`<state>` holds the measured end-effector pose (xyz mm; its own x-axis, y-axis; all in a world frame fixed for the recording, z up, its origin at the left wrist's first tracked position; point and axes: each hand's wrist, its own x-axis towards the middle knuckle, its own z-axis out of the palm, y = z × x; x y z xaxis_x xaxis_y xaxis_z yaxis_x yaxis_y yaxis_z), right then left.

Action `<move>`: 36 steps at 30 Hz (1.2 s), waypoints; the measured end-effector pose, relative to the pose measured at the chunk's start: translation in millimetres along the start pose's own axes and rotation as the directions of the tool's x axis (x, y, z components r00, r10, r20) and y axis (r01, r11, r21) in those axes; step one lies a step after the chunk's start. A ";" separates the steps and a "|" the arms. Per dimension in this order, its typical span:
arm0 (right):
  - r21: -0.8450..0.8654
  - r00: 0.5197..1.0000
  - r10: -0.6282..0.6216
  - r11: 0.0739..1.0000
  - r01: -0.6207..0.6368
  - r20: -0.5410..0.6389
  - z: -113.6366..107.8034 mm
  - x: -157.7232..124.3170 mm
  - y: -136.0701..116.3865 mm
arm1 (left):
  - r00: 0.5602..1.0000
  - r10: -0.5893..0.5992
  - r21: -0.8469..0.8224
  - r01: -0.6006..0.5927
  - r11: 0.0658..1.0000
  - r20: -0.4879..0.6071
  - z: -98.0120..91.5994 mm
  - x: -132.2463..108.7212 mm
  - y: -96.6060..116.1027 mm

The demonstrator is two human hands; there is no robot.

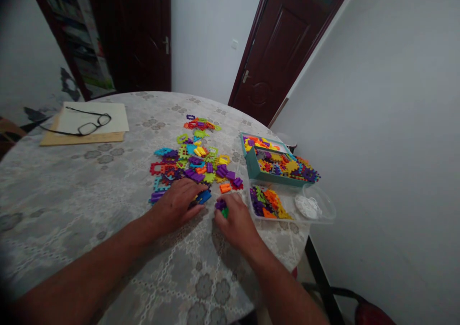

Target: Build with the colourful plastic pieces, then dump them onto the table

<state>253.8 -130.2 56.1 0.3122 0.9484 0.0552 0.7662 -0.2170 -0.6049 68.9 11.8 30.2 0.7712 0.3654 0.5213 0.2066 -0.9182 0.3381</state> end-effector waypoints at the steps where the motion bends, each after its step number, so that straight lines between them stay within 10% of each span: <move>1: 0.170 0.999 0.038 0.985 -0.038 0.002 -0.3 0.7 -2.9 | 1.000 0.014 -0.011 -0.015 1.000 -0.018 -0.6 0.1 1.1; 6: 0.679 0.981 0.125 0.708 -0.195 0.151 6.8 9.1 -16.8 | 0.989 0.097 -0.048 -0.103 0.994 -0.111 0.8 1.0 1.7; 14: 0.695 0.970 0.101 0.682 -0.229 0.220 8.7 15.8 -17.7 | 0.981 0.157 -0.064 -0.165 0.984 -0.110 1.8 -1.4 0.6; 18: 0.549 0.977 0.040 0.822 -0.150 0.208 -40.7 41.4 -7.7 | 0.976 0.149 -0.053 -0.159 0.986 -0.161 -7.0 -2.2 2.5; 22: 0.416 0.994 0.090 0.908 -0.053 -0.068 -114.5 110.6 27.0 | 0.969 0.100 0.021 -0.098 0.995 -0.227 -14.8 0.0 -1.1; 26: 0.378 0.882 0.386 0.885 -0.271 -0.272 -173.6 197.3 78.2 | 0.963 0.091 0.043 -0.083 0.996 -0.253 -14.7 -0.6 -6.0; 32: 0.318 0.764 0.566 0.819 -0.477 -0.310 -200.4 273.7 137.1 | 0.967 0.037 0.019 -0.034 0.999 -0.252 -11.2 -4.2 -11.9; 36: 0.258 0.782 0.528 0.848 -0.464 -0.330 -199.4 290.4 155.9 | 0.964 0.021 0.028 -0.014 1.000 -0.264 -12.4 -2.4 -15.6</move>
<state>575.9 65.3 136.1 0.8344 0.5510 -0.0145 0.3595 -0.5639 -0.7435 56.4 27.2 33.4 0.5892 0.3738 0.7163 0.2125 -0.9270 0.3090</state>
